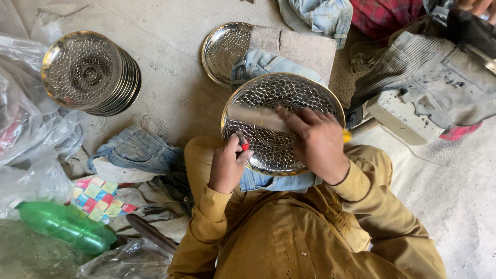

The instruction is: The person sits on the floor with an engraved brass tray resting on their lap and repeatedly scrubs its patterned surface using a rectangular abrasive block held in the right hand, while the left hand steadies the tray and holds a small red marker. The person continues the same scrubbing motion across the tray surface throughout the episode.

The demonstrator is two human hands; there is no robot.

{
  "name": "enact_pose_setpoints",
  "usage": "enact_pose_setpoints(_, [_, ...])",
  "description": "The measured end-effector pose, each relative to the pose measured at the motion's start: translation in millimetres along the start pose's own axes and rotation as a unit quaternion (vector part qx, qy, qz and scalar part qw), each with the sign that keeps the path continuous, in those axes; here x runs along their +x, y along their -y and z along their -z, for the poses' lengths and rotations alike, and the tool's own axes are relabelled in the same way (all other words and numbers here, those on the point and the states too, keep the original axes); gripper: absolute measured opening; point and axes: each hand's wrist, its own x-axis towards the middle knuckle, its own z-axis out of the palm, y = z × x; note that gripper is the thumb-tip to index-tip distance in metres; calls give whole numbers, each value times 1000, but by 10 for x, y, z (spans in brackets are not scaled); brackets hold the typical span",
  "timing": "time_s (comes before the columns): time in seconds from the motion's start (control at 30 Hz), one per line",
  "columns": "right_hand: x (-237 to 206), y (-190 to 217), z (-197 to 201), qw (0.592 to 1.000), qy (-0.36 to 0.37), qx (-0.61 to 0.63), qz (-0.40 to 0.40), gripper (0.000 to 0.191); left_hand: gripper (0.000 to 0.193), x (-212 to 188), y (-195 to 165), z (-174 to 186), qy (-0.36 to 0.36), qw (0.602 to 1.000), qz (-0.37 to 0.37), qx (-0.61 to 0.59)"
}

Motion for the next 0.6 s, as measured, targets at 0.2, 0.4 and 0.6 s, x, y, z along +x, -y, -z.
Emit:
enact_pose_setpoints(0.2, [-21, -34, -39, 1000, 7, -2, -18, 58, 28, 45, 37, -29, 16, 999, 25, 11])
enact_pose_setpoints(0.4, [-45, -50, -45, 999, 28, -8, -13, 69, 25, 69, 94, -31, 41, 999, -4, -28])
enact_pose_setpoints(0.6, [-69, -45, 3, 999, 26, -26, 1, 72, 26, 84, 75, -17, 74, 997, 27, -9])
